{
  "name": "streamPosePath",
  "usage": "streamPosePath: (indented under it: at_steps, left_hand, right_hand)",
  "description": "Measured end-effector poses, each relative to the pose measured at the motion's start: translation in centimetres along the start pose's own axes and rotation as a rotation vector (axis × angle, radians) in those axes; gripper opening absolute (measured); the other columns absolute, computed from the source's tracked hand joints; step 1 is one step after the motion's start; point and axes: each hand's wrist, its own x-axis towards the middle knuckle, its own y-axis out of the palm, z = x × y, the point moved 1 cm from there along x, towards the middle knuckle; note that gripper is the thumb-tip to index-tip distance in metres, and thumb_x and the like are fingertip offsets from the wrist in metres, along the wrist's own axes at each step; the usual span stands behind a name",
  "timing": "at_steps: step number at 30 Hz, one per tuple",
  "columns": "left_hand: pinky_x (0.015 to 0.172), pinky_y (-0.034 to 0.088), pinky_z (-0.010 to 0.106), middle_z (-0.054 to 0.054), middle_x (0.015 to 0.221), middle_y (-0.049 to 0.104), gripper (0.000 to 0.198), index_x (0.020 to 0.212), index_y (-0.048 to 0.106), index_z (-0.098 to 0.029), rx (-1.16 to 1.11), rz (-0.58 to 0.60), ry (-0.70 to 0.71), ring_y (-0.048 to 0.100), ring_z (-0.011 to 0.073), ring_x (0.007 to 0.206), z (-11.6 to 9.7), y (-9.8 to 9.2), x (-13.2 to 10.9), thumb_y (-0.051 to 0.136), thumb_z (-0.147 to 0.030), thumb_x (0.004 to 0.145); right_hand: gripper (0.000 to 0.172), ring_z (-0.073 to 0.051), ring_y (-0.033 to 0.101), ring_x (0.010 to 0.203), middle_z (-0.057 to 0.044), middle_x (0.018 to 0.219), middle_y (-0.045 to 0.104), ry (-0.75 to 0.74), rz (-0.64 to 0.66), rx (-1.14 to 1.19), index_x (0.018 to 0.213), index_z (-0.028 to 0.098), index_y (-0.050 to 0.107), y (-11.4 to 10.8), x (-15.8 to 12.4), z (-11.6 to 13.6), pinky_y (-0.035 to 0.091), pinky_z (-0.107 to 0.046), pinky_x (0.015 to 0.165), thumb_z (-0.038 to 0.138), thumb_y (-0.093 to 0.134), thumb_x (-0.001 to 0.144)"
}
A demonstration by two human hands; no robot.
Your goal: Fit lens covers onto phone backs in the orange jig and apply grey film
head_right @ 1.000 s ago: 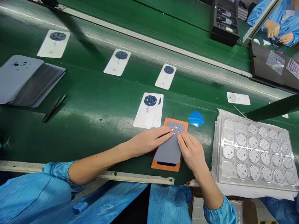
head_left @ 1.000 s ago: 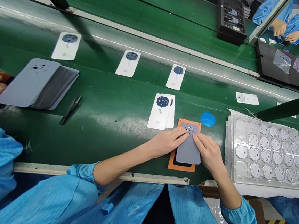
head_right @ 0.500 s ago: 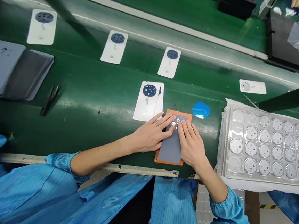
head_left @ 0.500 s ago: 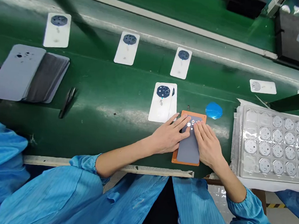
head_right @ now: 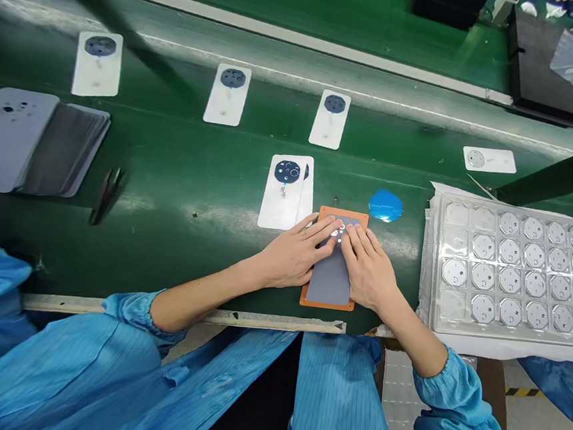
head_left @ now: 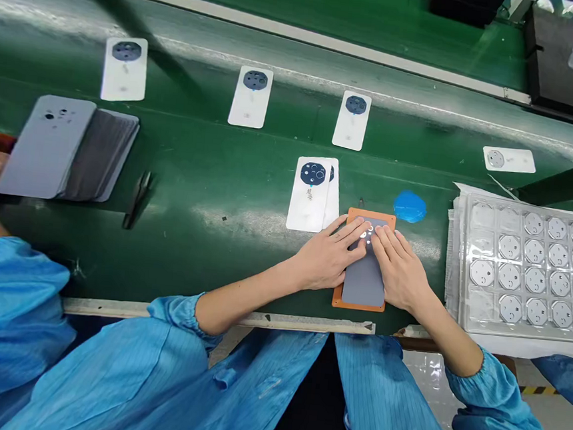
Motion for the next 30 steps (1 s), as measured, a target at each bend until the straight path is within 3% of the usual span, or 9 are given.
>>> streamPosePath:
  at_steps: [5, 13, 22, 30]
  left_hand:
    - [0.127, 0.027, 0.053, 0.03, 0.159, 0.034, 0.051, 0.131, 0.054, -0.003, -0.057, -0.004, 0.045, 0.024, 0.0376, 0.154, 0.3, 0.3, 0.5, 0.06, -0.02, 0.083]
    - [0.123, 0.033, 0.052, 0.03, 0.158, 0.035, 0.061, 0.142, 0.047, -0.002, 0.017, -0.015, -0.043, 0.032, 0.0412, 0.151, -0.9, 0.4, -0.9, 0.062, -0.021, 0.085]
    - [0.123, 0.031, 0.052, 0.026, 0.154, 0.045, 0.057, 0.144, 0.048, -0.004, -0.008, -0.002, -0.075, 0.043, 0.0368, 0.144, -1.7, -0.4, -1.5, 0.052, -0.021, 0.09]
    - [0.123, 0.03, 0.05, 0.025, 0.152, 0.046, 0.058, 0.144, 0.048, -0.003, 0.031, 0.0, -0.088, 0.044, 0.0362, 0.141, -1.8, -0.7, -1.1, 0.051, -0.024, 0.09]
  right_hand:
    - [0.053, -0.039, 0.038, 0.147, -0.029, 0.152, 0.046, -0.029, 0.021, -0.033, 0.144, -0.003, 0.046, -0.3, 0.4, 0.3, 0.033, -0.054, 0.122, 0.016, 0.039, 0.096]
    - [0.062, -0.036, 0.037, 0.148, -0.027, 0.155, 0.044, -0.029, -0.044, 0.022, 0.146, -0.005, 0.043, 0.5, -1.5, 0.0, 0.033, -0.051, 0.124, 0.018, 0.045, 0.089]
    - [0.065, -0.033, 0.036, 0.15, -0.023, 0.156, 0.045, 0.048, -0.076, 0.084, 0.149, 0.002, 0.04, 0.8, -2.7, 1.0, 0.033, -0.054, 0.123, 0.016, 0.045, 0.086]
    - [0.067, -0.035, 0.036, 0.149, -0.025, 0.153, 0.047, 0.065, -0.135, 0.126, 0.148, 0.0, 0.038, 2.0, -2.0, 0.4, 0.032, -0.056, 0.122, 0.032, 0.05, 0.091]
